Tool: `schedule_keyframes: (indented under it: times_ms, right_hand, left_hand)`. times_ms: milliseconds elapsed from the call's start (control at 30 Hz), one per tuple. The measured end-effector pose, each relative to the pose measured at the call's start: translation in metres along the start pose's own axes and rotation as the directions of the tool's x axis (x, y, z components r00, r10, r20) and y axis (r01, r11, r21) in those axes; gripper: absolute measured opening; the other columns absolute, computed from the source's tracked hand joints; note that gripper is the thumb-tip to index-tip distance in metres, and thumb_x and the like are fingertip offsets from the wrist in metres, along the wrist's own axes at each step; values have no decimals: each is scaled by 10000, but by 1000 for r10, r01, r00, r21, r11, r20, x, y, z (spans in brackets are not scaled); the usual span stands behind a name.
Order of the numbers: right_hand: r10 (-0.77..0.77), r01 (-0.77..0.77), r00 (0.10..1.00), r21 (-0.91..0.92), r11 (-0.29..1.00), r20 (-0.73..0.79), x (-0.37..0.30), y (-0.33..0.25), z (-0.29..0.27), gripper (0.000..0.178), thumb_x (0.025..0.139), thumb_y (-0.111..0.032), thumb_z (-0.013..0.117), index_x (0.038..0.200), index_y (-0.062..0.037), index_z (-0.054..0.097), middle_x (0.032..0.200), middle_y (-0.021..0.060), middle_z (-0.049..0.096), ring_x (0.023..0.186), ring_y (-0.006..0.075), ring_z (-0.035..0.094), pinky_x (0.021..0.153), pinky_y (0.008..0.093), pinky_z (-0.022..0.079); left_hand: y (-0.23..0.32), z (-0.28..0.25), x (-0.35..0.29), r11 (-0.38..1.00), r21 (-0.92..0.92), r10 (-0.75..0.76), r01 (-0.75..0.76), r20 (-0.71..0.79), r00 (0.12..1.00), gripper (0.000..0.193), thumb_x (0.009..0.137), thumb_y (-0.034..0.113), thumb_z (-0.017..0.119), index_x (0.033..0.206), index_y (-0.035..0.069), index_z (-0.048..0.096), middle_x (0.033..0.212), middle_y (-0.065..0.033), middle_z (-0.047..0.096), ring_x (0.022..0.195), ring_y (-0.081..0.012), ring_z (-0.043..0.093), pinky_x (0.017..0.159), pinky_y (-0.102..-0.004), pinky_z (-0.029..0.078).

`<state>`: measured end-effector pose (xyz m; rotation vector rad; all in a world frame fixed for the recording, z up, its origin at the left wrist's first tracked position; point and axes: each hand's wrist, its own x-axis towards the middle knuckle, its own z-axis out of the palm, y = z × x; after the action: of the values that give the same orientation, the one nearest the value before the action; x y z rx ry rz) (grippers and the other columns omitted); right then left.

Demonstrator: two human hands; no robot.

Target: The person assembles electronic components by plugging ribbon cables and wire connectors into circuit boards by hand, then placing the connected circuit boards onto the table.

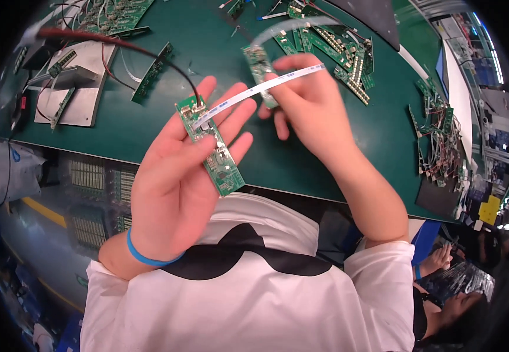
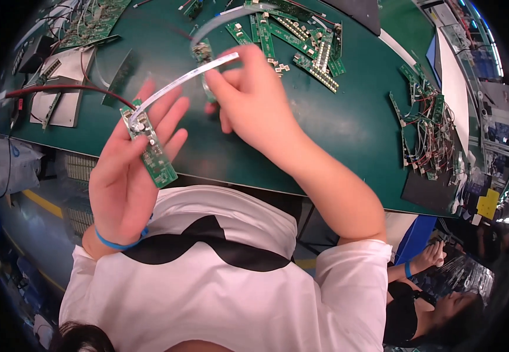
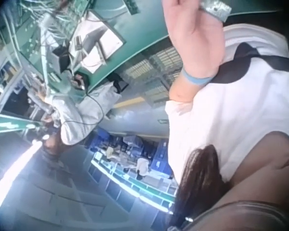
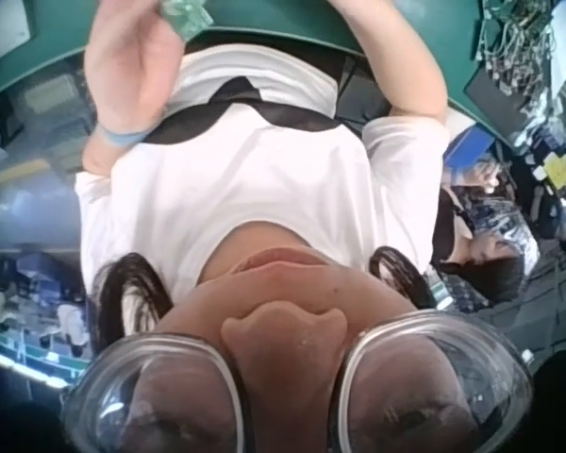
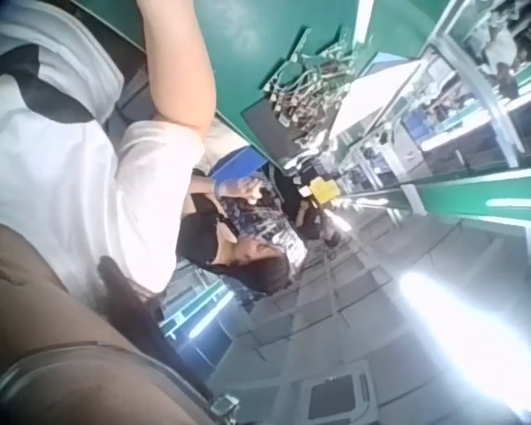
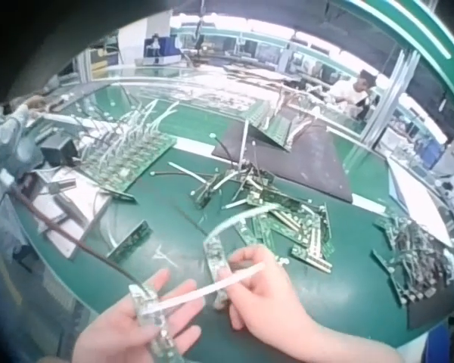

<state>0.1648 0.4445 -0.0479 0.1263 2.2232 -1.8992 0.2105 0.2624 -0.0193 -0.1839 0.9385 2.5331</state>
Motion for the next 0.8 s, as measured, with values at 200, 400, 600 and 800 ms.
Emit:
schedule_keyframes:
  times_ms: [200,400,600,800]
  right_hand:
    - [-516,397,856,-601,694,-31,73,-1,40,310,845,-151,593,1058,27,454,757,187,631,625,341,606,568,393,486]
    - [-441,339,886,-447,828,-145,26,-27,3,298,849,-150,598,1086,7,512,968,86,608,753,192,607,657,312,473]
    - [-338,218,834,302,928,437,-35,-26,-28,634,774,-143,693,1314,47,421,1257,151,521,1160,192,485,917,306,378]
    - [-10,-100,938,297,950,348,-52,-19,-48,217,821,-59,639,1011,13,562,812,88,667,646,143,642,667,244,514]
  left_hand:
    - [3,-9,-7,951,-196,-201,240,199,959,539,946,62,342,1437,13,123,1455,-199,261,1336,-287,320,1029,-469,382]
    - [6,-5,-11,926,-58,-369,372,67,927,474,953,157,396,1391,16,283,955,-96,545,618,-87,417,549,-264,418]
    - [-13,1,1,742,-123,-608,659,290,739,208,960,172,367,1087,35,459,842,-125,573,542,-111,450,541,-294,402]
    - [-50,20,21,674,70,-724,736,263,638,159,950,189,425,965,34,458,834,-127,557,555,-108,455,545,-282,402]
